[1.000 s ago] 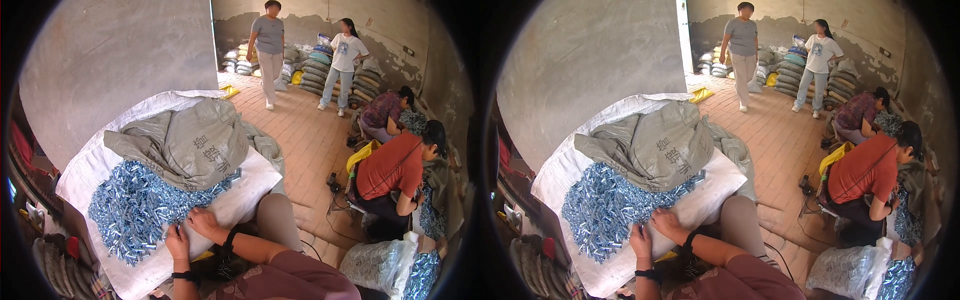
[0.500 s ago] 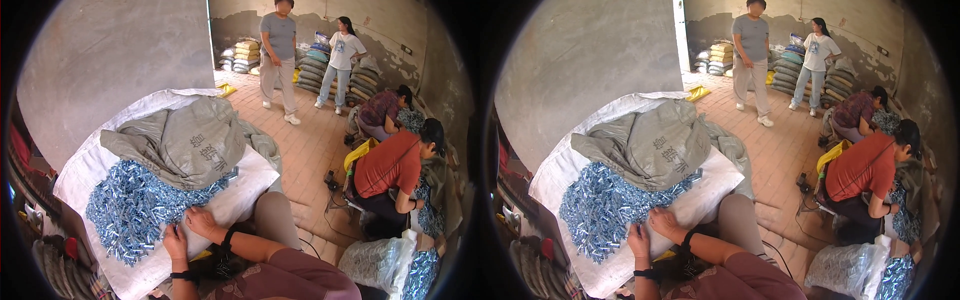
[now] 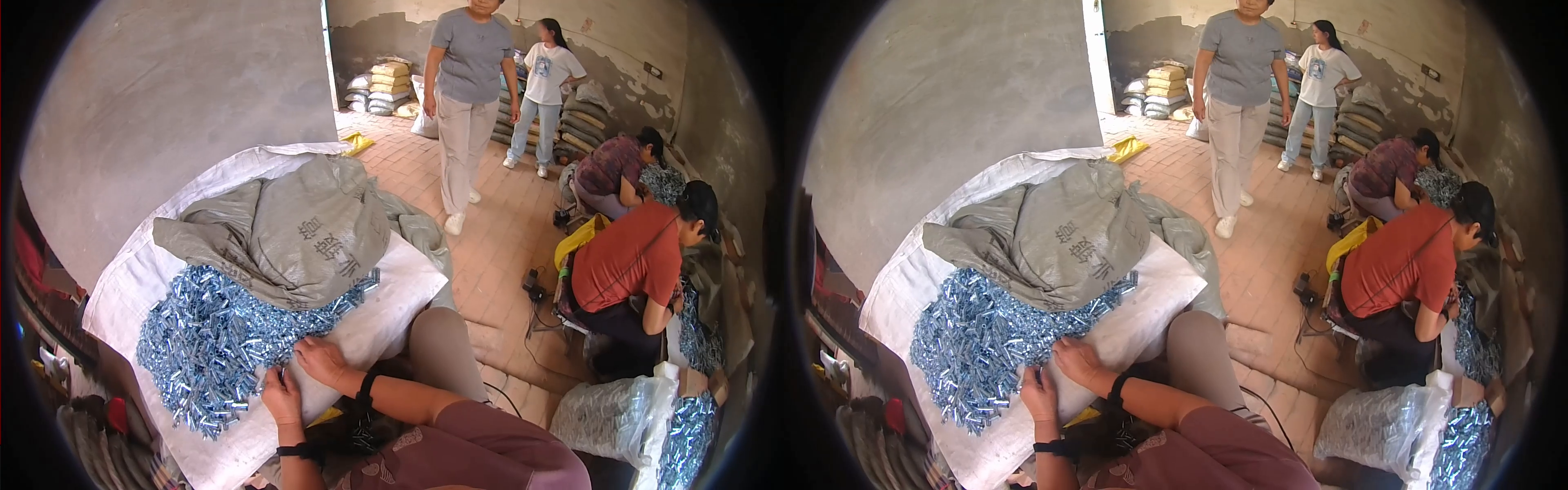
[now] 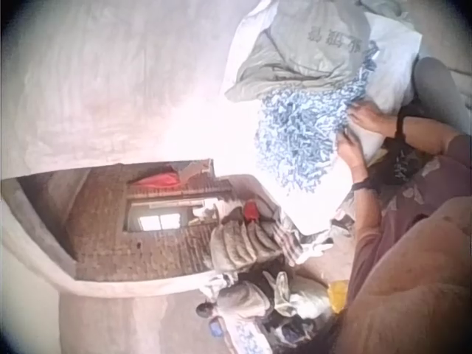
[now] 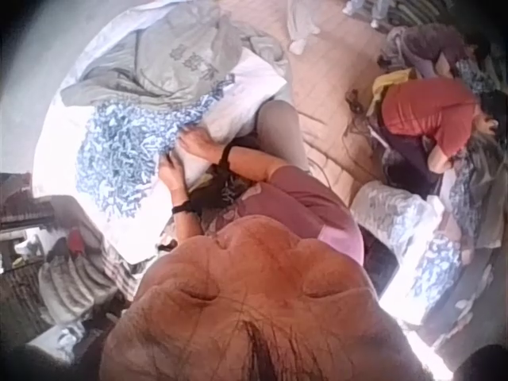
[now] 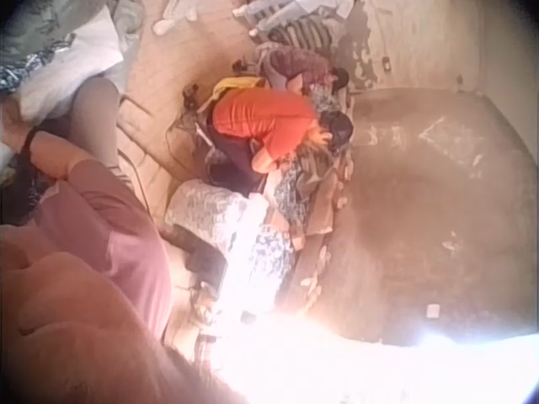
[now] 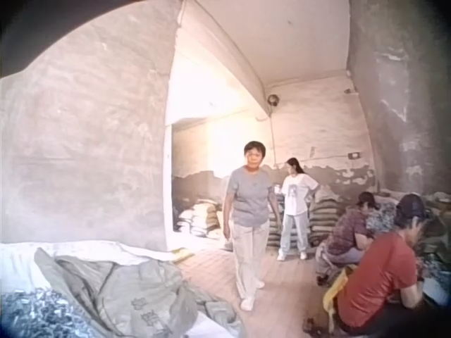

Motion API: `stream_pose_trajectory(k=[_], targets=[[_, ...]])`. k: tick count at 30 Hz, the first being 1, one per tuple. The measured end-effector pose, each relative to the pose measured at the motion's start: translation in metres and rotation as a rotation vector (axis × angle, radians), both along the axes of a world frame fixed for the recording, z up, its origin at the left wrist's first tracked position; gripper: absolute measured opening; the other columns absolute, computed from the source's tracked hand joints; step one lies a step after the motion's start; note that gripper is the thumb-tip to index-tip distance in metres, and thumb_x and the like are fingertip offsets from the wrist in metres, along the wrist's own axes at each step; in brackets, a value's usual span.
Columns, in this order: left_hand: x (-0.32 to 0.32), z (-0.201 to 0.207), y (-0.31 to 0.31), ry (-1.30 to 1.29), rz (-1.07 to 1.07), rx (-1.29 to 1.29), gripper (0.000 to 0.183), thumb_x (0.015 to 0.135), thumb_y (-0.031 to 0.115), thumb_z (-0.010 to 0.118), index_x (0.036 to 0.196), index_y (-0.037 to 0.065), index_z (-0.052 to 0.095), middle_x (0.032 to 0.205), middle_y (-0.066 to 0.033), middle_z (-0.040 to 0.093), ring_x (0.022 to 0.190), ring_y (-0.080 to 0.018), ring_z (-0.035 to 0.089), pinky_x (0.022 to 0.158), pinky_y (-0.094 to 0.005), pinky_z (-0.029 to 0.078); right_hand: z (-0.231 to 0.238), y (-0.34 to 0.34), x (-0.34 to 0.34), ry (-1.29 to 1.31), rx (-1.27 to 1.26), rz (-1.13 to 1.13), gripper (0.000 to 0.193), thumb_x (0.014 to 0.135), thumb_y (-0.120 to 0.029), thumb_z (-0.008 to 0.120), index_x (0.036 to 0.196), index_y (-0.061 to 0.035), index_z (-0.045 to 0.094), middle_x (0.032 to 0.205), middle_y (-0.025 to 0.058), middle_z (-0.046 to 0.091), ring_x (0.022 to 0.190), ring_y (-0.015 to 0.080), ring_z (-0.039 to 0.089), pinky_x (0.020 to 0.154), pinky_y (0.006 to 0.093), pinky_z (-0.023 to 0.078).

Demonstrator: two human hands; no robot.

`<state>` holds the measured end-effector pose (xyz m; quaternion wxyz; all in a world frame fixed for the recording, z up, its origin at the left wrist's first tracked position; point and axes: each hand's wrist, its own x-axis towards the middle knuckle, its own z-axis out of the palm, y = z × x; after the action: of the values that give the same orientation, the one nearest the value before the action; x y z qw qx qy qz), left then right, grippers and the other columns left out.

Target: Sorting or assembling small blue metal tube components on a workspace.

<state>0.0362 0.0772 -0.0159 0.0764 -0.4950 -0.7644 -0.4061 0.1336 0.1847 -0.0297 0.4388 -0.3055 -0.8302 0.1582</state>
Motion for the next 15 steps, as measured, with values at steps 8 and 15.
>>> stream_pose_trajectory(k=[8, 15], targets=[[0.0010, 0.0003, 0.0023, 0.007, 0.001, 0.034, 0.011, 0.085, 0.013, 0.056, 0.086, 0.002, 0.057, 0.073, -0.0203, 0.061, 0.065, -0.0366, 0.060, 0.058, -0.0418, 0.046, -0.0007, 0.0012, -0.0030, -0.023, -0.004, -0.036, 0.010, 0.082, -0.017, 0.057, 0.081, -0.0073, 0.058, 0.074, 0.0101, 0.056, 0.067, 0.0283, 0.059, 0.059, 0.0390, 0.048], [-0.0052, -0.0050, -0.0030, -0.004, -0.011, -0.016, 0.013, 0.085, 0.013, 0.055, 0.090, 0.000, 0.057, 0.079, -0.0210, 0.061, 0.068, -0.0395, 0.059, 0.060, -0.0447, 0.046, -0.0020, -0.0030, -0.0042, -0.030, 0.009, -0.023, 0.010, 0.082, -0.016, 0.056, 0.081, -0.0065, 0.059, 0.075, 0.0106, 0.056, 0.068, 0.0284, 0.059, 0.060, 0.0390, 0.048]])
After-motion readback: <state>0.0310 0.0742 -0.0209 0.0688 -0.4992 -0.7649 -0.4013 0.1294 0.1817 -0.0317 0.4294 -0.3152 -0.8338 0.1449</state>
